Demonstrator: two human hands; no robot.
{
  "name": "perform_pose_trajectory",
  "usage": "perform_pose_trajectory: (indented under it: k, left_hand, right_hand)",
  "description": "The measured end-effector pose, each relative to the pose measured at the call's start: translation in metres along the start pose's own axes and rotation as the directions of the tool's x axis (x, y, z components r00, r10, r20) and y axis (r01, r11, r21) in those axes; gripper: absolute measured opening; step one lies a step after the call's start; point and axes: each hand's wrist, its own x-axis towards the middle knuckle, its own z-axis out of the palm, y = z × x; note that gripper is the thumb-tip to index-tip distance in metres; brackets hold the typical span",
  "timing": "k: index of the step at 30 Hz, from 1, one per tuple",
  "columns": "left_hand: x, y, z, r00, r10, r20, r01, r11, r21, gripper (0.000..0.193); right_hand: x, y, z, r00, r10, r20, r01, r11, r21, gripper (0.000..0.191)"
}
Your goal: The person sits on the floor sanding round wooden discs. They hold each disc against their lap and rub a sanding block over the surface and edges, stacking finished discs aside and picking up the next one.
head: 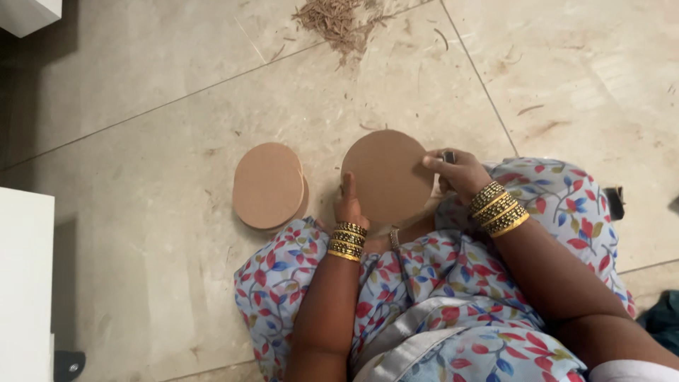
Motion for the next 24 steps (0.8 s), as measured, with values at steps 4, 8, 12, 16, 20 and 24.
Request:
perform_pose_trajectory:
  k: [4,8,12,16,20,24]
  left_hand:
    - [-0.016,0.011,0.001,0.988,0.139,0.064,-0.146,0.982,0.119,0.069]
    - [-0.021,0.010,0.005,0.978,0.195,0.071,-0.205,0.963,0.177,0.062]
    - [-0.023,0.008,0.002,0.952,0.290,0.101,-0.307,0.902,0.302,0.061]
    - [-0.025,0.009,0.000,0.938,0.332,0.106,-0.345,0.848,0.403,0.061]
    - [-0.027,0.009,0.001,0.945,0.299,0.132,-0.326,0.875,0.358,0.061]
    - [-0.027,0.006,0.002,0.953,0.263,0.148,-0.297,0.906,0.300,0.063]
  right_hand:
    - [0.016,0.024,-0.009,0.995,0.092,-0.039,-0.079,0.963,0.259,0.036]
    - [0.023,0.043,-0.014,0.996,-0.081,0.044,0.064,0.951,0.302,0.033]
    - [0.013,0.054,0.000,0.993,-0.112,0.026,0.104,0.974,0.204,0.042]
    - [0.002,0.053,0.009,0.967,-0.256,0.010,0.255,0.965,0.061,0.039]
    - [-0.006,0.045,0.007,0.974,-0.213,-0.074,0.206,0.975,-0.087,0.036]
    - [-0.011,0.041,0.006,0.977,-0.193,-0.092,0.186,0.980,-0.077,0.033]
